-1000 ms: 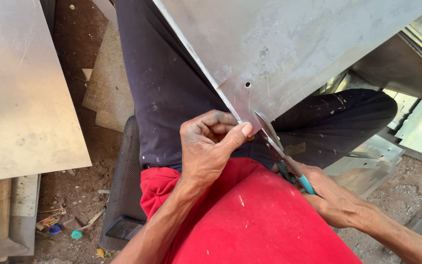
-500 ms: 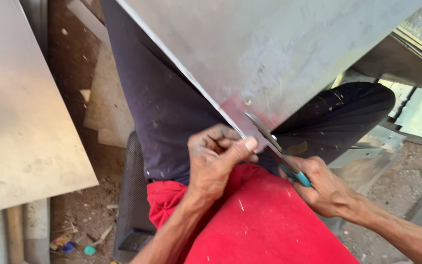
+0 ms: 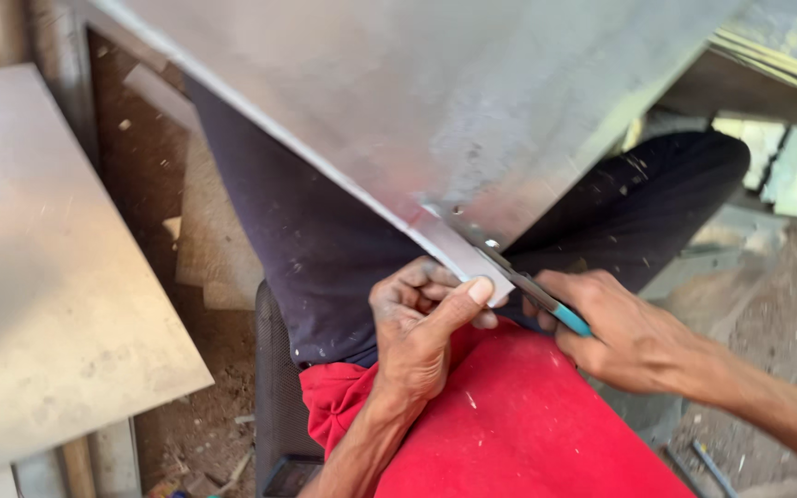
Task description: The person cuts a metal sheet using shears, making multiple cuts along the edges and near pre-drilled holes, while sitting on the floor.
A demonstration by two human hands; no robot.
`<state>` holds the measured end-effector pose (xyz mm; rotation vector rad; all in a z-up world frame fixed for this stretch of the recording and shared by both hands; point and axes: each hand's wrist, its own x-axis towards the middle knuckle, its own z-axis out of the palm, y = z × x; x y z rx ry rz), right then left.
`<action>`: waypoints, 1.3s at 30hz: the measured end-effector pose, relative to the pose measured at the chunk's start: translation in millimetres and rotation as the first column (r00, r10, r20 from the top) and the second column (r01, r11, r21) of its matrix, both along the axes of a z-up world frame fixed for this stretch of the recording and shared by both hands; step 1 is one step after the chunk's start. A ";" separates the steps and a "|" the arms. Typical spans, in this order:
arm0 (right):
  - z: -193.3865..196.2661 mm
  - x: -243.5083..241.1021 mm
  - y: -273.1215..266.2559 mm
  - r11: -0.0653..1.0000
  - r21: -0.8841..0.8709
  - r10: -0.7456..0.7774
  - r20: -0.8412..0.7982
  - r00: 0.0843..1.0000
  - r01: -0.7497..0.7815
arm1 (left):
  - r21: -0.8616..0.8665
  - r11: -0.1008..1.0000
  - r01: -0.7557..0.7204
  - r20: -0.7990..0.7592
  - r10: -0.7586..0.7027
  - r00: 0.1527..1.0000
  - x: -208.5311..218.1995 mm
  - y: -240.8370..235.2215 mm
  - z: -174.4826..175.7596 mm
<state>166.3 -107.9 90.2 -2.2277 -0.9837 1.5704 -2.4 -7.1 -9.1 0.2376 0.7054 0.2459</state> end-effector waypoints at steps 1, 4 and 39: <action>0.7 0.5 2.2 0.984 -0.178 -0.016 0.024 1.000 0.020 | 0.022 1.000 0.019 -0.029 -0.018 0.999 -0.9 -0.5 0.6; -0.1 -1.8 9.8 0.889 -0.455 -0.021 0.072 0.997 0.052 | 0.239 0.956 0.169 -0.069 -0.156 0.985 -15.7 26.3 -4.9; -13.4 30.5 66.3 0.892 -0.339 0.274 -0.120 0.954 -0.299 | 0.334 0.857 -0.393 0.098 0.383 0.918 -34.8 73.7 7.6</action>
